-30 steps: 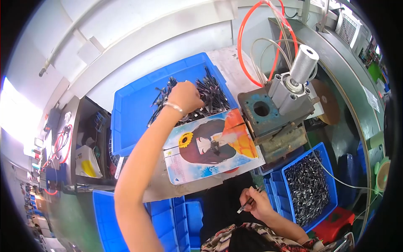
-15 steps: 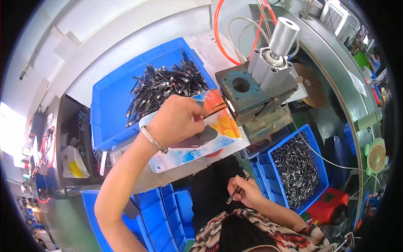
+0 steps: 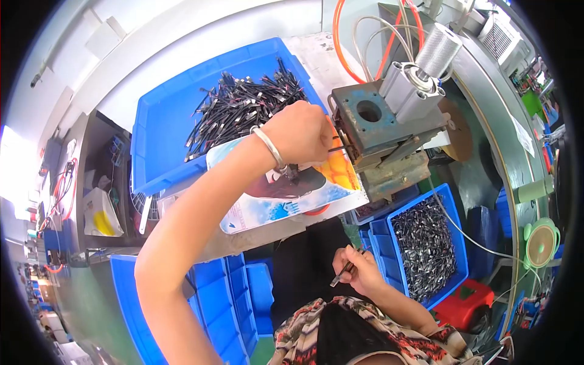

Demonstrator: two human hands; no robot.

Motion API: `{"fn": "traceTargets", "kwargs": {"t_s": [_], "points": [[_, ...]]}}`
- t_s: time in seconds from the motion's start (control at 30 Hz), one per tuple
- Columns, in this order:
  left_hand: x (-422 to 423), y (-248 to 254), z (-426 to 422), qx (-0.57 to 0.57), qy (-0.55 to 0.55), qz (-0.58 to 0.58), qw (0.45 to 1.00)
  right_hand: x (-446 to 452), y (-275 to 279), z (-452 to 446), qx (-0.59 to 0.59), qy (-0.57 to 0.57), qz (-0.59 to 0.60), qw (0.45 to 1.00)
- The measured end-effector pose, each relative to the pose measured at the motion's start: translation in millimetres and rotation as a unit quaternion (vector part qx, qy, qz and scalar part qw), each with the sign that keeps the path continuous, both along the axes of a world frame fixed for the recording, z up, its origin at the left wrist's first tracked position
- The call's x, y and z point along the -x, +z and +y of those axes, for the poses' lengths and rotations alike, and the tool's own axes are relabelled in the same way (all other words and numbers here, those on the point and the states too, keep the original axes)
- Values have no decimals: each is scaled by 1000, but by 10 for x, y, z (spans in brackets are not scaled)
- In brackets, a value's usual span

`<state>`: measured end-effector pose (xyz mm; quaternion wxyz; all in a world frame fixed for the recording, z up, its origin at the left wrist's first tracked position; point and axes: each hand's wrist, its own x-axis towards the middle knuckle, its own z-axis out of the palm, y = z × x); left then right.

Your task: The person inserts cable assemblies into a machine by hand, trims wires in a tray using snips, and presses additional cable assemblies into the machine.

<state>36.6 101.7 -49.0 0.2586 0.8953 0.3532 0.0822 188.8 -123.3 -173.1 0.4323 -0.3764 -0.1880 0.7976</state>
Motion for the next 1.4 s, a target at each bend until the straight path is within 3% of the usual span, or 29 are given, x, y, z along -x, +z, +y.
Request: {"fn": "traceTargets", "kwargs": {"t_s": [0.2,0.3,0.53,0.63,0.93,1.03,1.13,1.23,1.33,1.4], "points": [[71,56,-44,35,-3,6,999,-46,-52,-2,-8,-7,-2,1000],[93,-20,-47,19,-1,-31,999,-52,-59,-4,-6,-10,5,1000],[79,24,-58,-16,-39,25,999,-50,-43,-25,4,-10,-13,1000],[109,-72,-29,-28,-74,-49,996,-20,-14,-18,4,-10,-38,999],[105,-72,-23,-24,-70,-19,997,13,-56,15,14,-10,-33,999],[99,-15,-63,-56,-60,16,996,65,-86,22,-47,-66,-35,996],[35,-106,-213,-201,32,74,976,110,-47,25,-79,-76,-34,993],[-35,-57,-344,-242,53,60,967,33,61,76,-114,-15,-19,993],[51,78,-572,-208,63,-38,975,-32,25,105,-115,-21,43,992],[101,92,-1023,-171,29,-26,984,22,52,203,-122,-7,95,988]]}}
